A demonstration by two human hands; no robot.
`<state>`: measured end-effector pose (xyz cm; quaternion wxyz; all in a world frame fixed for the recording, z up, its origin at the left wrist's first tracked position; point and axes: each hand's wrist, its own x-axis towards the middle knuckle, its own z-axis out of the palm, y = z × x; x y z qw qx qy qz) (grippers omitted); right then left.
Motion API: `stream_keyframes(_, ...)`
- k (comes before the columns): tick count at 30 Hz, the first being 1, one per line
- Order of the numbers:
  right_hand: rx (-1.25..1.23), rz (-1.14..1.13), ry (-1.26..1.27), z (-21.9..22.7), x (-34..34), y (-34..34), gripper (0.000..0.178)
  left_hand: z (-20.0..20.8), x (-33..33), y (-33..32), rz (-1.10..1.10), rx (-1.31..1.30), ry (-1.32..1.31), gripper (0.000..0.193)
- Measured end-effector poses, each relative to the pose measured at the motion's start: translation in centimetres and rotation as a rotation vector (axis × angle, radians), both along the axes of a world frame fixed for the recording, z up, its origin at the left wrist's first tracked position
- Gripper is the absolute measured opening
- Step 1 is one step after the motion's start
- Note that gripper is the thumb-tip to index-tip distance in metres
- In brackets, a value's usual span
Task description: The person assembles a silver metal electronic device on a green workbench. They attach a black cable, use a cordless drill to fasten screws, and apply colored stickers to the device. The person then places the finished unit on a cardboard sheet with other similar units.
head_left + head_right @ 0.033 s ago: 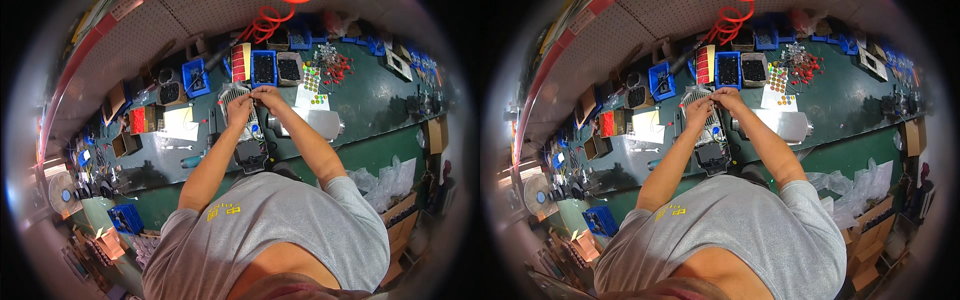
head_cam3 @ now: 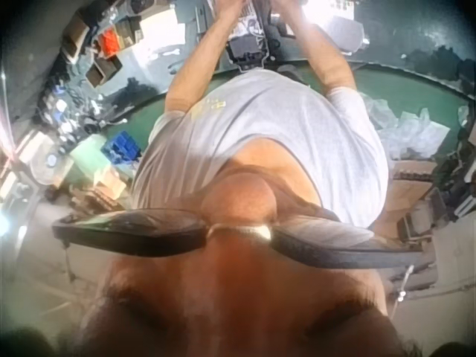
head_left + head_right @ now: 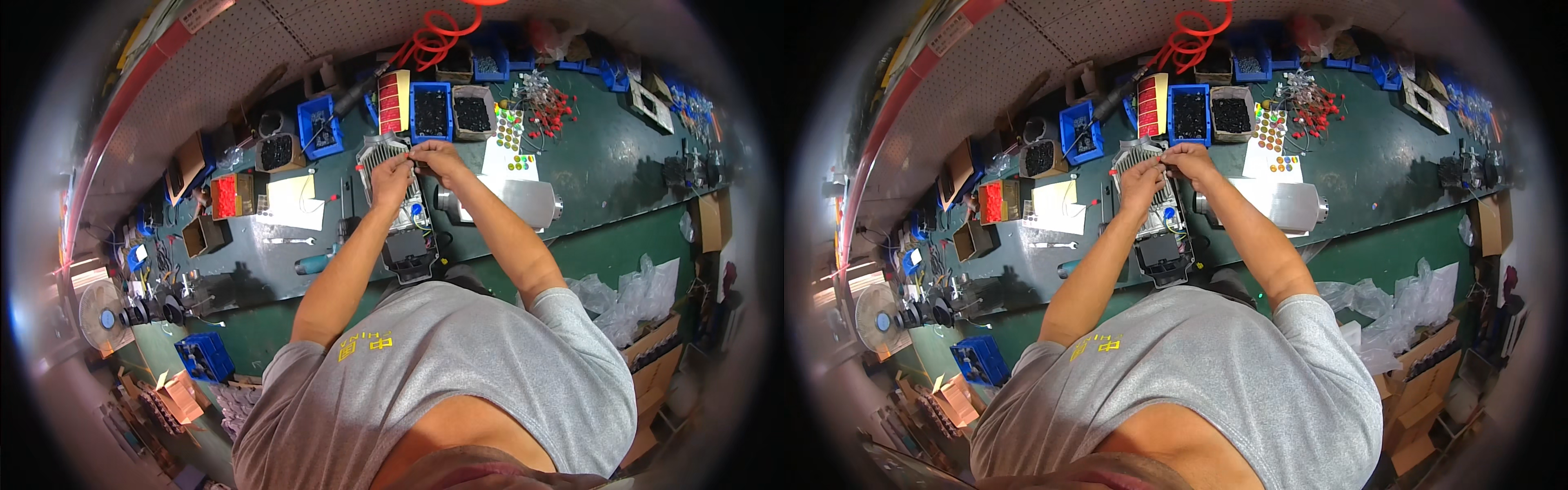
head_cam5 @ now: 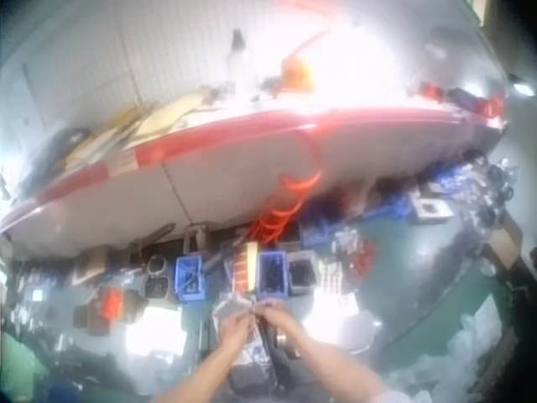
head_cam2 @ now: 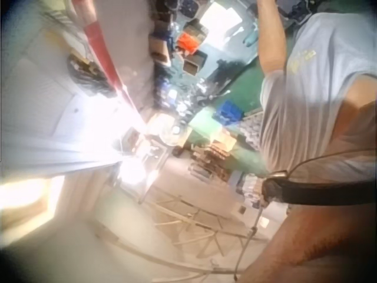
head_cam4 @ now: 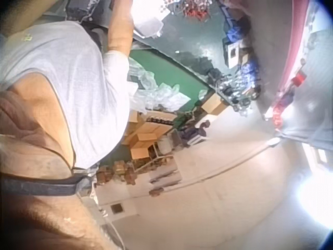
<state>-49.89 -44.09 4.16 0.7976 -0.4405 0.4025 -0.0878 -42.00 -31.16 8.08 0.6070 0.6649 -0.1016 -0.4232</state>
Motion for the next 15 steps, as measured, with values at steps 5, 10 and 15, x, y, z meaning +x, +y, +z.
stream_keyframes(5, 0.013, 0.025, 0.026, 0.6, 0.2, -0.3, 0.007, 0.5, -0.1, 1.3, 0.054, -0.04, 0.011, 0.029)
stream_keyframes(10, -0.245, 0.04, 0.094, 1.3, 0.1, 0.6, 0.012, 1.3, 0.2, 5.2, 0.019, -0.024, -0.026, 0.029)
stream_keyframes(15, -0.486, 0.002, 0.104, 0.6, 0.7, 1.7, 0.018, 0.6, 0.1, 10.2, 0.014, -0.041, -0.015, 0.023)
